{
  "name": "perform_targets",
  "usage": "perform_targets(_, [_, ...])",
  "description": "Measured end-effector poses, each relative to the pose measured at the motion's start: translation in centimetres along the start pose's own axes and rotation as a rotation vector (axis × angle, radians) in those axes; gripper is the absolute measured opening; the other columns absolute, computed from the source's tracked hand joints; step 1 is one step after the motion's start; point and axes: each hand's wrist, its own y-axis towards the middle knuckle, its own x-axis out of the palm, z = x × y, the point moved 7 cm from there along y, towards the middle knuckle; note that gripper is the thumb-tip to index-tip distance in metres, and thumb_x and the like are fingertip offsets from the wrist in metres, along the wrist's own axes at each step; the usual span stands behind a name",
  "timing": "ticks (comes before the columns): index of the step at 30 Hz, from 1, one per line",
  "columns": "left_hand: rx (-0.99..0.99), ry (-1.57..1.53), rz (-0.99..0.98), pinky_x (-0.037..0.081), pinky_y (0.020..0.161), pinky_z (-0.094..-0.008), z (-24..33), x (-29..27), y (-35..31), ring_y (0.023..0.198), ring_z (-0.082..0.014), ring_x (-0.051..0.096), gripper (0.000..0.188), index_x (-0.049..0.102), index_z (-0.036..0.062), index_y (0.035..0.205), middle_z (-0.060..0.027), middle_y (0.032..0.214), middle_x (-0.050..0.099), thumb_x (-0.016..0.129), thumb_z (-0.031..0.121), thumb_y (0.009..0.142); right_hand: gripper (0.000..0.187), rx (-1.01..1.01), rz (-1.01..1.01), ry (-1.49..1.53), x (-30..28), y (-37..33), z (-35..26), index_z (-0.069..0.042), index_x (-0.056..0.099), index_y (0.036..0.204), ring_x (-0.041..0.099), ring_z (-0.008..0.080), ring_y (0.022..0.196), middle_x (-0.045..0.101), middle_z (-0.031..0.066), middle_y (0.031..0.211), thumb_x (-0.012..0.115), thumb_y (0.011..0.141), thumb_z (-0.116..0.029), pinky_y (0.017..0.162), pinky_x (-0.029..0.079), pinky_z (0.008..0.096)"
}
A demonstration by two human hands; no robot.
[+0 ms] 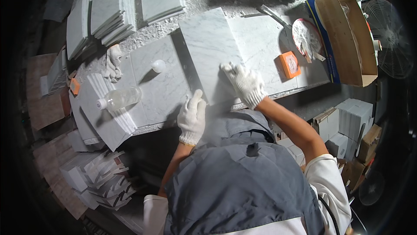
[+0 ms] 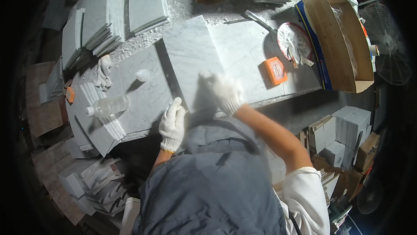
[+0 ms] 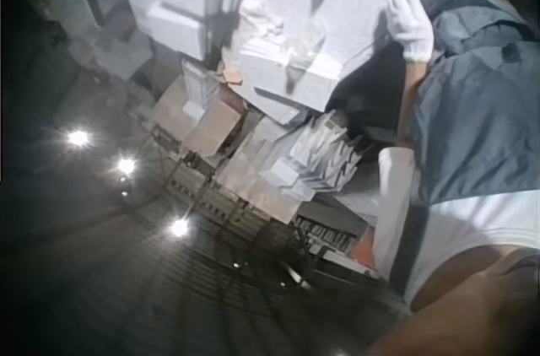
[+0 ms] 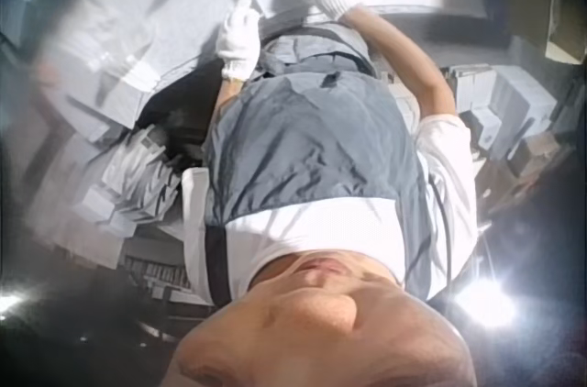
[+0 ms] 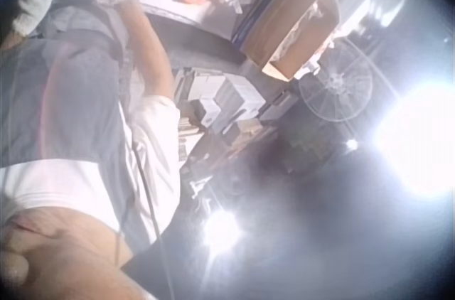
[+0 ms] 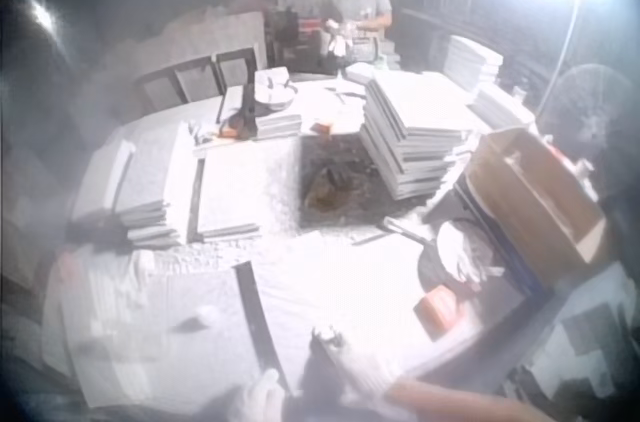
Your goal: The person scrapes the surface of a white rectangular tile with a metal scraper, removing small fragments. They repeatedly lift and place the tile, continuing to scrape different areas. A second person is visible across the table handling similar tiles.
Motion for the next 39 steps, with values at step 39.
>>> perform_targets(39, [-0.072, -0.08, -0.035, 0.057, 0.076, -0.0387, 0.6, -0.9, -1.8, 0.086, -0.0269, 0.071, 0.037, 0.067, 0.0084, 0.13, -0.0098, 0.097, 0.073, 0.07, 0.011, 0.093, 0.036, -0.116, -0.106, -0.15, 0.1, -1.0, -2.7, -0.005, 0.057, 0.135, 0.068, 0.0354, 0.104, 0.065, 0.0241, 0.121, 0.047, 0.102, -0.014, 0.087, 0.057, 0.0412])
